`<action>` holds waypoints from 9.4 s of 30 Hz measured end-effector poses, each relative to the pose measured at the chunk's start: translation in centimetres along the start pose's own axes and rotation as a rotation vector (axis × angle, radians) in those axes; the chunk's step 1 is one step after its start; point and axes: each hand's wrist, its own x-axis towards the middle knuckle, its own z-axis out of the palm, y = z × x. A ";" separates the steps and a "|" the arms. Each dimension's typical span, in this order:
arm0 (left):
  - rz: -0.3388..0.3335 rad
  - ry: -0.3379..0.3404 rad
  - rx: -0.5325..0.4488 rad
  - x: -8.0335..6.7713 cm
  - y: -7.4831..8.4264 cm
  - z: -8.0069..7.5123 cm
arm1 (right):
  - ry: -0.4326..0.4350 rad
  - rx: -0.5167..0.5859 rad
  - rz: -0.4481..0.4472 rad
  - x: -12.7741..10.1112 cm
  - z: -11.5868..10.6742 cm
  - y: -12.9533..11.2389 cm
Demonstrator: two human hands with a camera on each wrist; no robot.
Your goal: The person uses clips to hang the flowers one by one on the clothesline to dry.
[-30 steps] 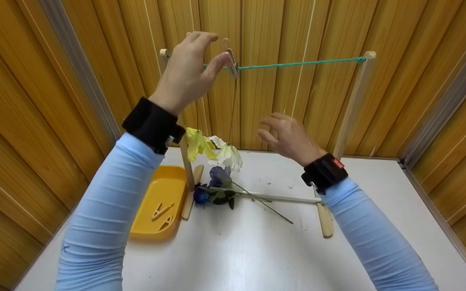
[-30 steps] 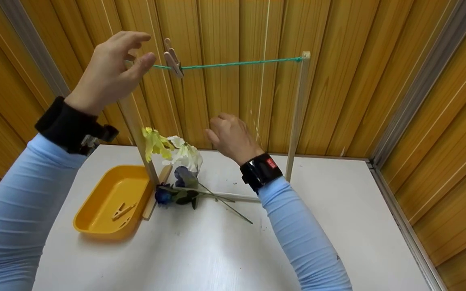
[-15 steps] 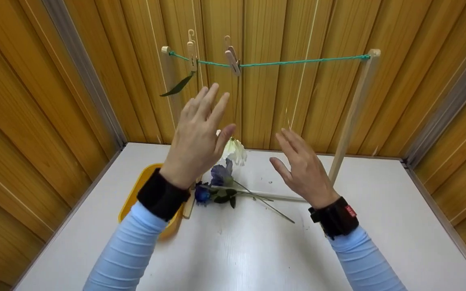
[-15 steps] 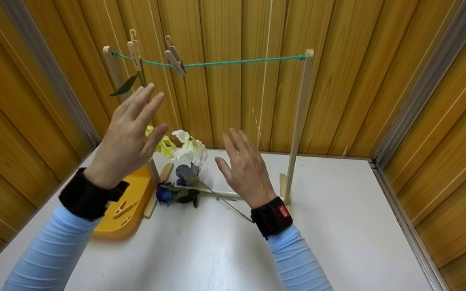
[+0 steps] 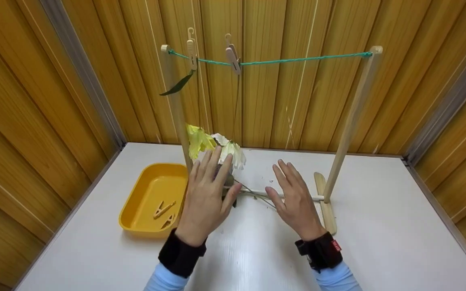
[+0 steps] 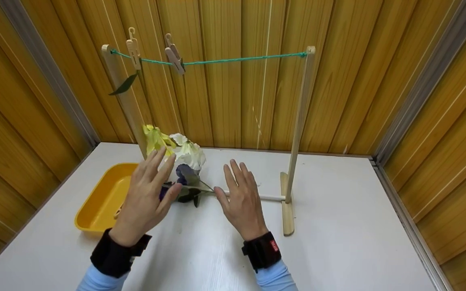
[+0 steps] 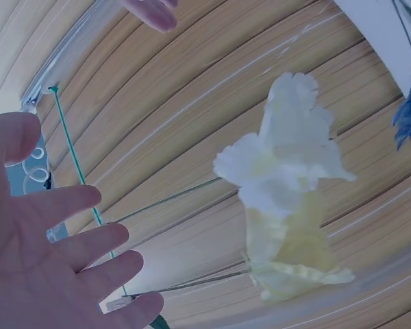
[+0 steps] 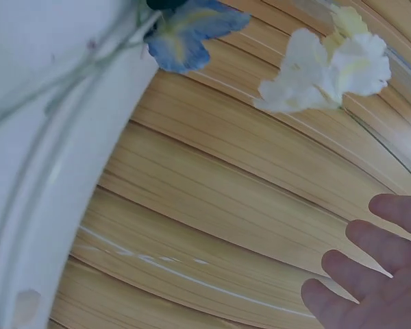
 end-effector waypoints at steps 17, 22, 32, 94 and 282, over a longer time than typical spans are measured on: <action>-0.150 -0.147 0.026 -5.0 -0.7 3.6 | -0.070 0.047 0.112 -3.6 2.9 -0.5; -0.194 -0.190 0.016 -5.0 -1.2 3.5 | -0.090 0.057 0.101 -3.8 3.6 -0.9; -0.300 -0.227 0.001 -5.0 -3.3 2.8 | -0.158 0.090 0.087 -3.7 5.1 -2.5; -0.437 -1.031 0.204 -2.2 -15.8 0.2 | -0.553 0.479 0.281 5.9 13.9 -9.7; -0.357 -0.194 -0.747 -3.7 -2.3 6.6 | -0.320 0.026 0.556 -3.2 3.0 5.0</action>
